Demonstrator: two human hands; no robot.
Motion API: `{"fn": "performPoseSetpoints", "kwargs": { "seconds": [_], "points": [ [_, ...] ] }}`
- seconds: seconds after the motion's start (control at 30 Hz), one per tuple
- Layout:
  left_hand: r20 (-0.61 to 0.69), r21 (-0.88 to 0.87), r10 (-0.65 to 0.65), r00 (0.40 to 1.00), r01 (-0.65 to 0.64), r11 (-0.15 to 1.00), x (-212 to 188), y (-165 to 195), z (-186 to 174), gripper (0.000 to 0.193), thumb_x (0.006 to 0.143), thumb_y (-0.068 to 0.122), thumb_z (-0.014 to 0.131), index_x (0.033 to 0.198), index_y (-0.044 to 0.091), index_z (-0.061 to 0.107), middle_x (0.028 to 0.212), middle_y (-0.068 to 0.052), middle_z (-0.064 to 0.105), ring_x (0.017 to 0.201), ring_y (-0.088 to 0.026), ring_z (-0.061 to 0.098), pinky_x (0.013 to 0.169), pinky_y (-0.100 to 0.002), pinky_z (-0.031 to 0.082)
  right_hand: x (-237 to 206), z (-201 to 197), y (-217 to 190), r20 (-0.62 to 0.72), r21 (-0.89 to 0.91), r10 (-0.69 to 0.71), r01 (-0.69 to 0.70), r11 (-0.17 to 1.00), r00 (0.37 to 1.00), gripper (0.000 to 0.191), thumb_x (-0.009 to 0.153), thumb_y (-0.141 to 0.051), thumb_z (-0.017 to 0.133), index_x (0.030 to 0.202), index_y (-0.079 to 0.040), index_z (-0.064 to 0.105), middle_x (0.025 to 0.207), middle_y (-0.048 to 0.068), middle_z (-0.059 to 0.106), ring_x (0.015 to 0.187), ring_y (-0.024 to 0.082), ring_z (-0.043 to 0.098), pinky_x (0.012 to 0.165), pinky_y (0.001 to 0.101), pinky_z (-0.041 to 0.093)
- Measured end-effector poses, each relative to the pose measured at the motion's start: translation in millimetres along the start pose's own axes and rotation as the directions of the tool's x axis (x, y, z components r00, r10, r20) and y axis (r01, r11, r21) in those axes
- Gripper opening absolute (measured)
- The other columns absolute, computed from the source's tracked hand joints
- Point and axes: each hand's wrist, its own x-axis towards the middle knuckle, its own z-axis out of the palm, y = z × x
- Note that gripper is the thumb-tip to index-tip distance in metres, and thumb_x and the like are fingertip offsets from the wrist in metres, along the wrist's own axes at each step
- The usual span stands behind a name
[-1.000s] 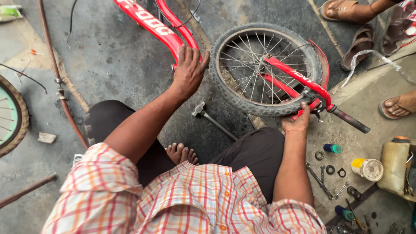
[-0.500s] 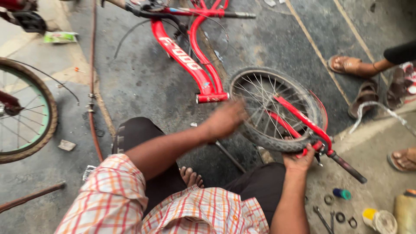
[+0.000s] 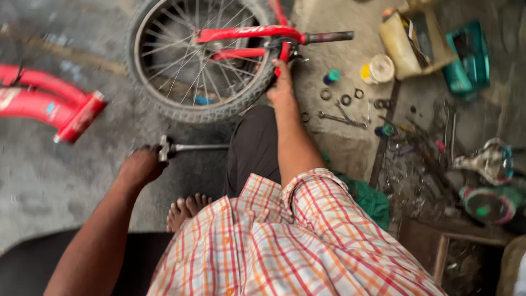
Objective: The person applies grease to a bicycle bearing and then carefully places ball bearings into the race by hand. They wipe their hands on a cloth and continue to adjust the bearings before placing the assembled part onto the bicycle frame.
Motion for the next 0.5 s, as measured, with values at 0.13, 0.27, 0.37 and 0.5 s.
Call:
{"fn": "performPoseSetpoints", "kwargs": {
  "seconds": [0.13, 0.27, 0.37, 0.5],
  "points": [
    [-0.133, -0.328, 0.025, 0.991, -0.068, 0.942, 17.8, 39.7, -6.0, 0.061, 0.091, 0.038, 0.074, 0.139, 0.005, 0.054, 0.122, -0.020, 0.071, 0.109, -0.039, 0.069, 0.093, -0.051, 0.056, -5.5, -10.6, -19.0, -0.040, 0.058, -0.031, 0.034, 0.998, 0.999, 0.051, 0.072, -0.028, 0.078, 0.114, 0.000, 0.068, 0.098, 0.020, 0.075, 0.092, 0.035, 0.072, 0.089, 0.0477, 0.060],
    [-0.310, -0.604, -0.036, 0.950, -0.168, 0.779, 51.5, 82.2, -9.3, 0.069, 0.099, 0.036, 0.071, 0.148, -0.002, 0.041, 0.131, -0.025, 0.062, 0.111, -0.036, 0.066, 0.089, -0.048, 0.055, -0.1, -21.0, -30.5, 0.087, 0.032, -0.136, 0.134, 0.990, 0.987, 0.048, 0.079, -0.030, 0.083, 0.114, -0.002, 0.067, 0.095, 0.017, 0.073, 0.091, 0.033, 0.069, 0.091, 0.0478, 0.058],
    [-0.133, -0.940, -0.296, 0.946, -0.027, 0.339, 76.2, 115.2, -13.1, 0.062, 0.103, 0.040, 0.071, 0.133, -0.005, 0.042, 0.119, -0.022, 0.062, 0.102, -0.030, 0.066, 0.079, -0.039, 0.060, 4.9, -34.3, -40.4, -0.049, -0.042, -0.079, 0.077, 0.996, 0.996, 0.053, 0.077, -0.032, 0.085, 0.117, -0.003, 0.066, 0.100, 0.016, 0.073, 0.095, 0.033, 0.070, 0.092, 0.0473, 0.059],
    [-0.022, -0.989, -0.439, 0.898, 0.046, 0.143, 94.7, 135.6, -26.4, 0.059, 0.098, 0.041, 0.071, 0.130, 0.001, 0.041, 0.111, -0.013, 0.064, 0.091, -0.026, 0.072, 0.066, -0.035, 0.061, 6.4, -49.0, -47.5, -0.178, -0.188, -0.082, 0.048, 0.981, 0.981, 0.060, 0.072, -0.035, 0.084, 0.122, -0.009, 0.063, 0.111, 0.010, 0.071, 0.099, 0.028, 0.069, 0.087, 0.0461, 0.060]
  ]
}}
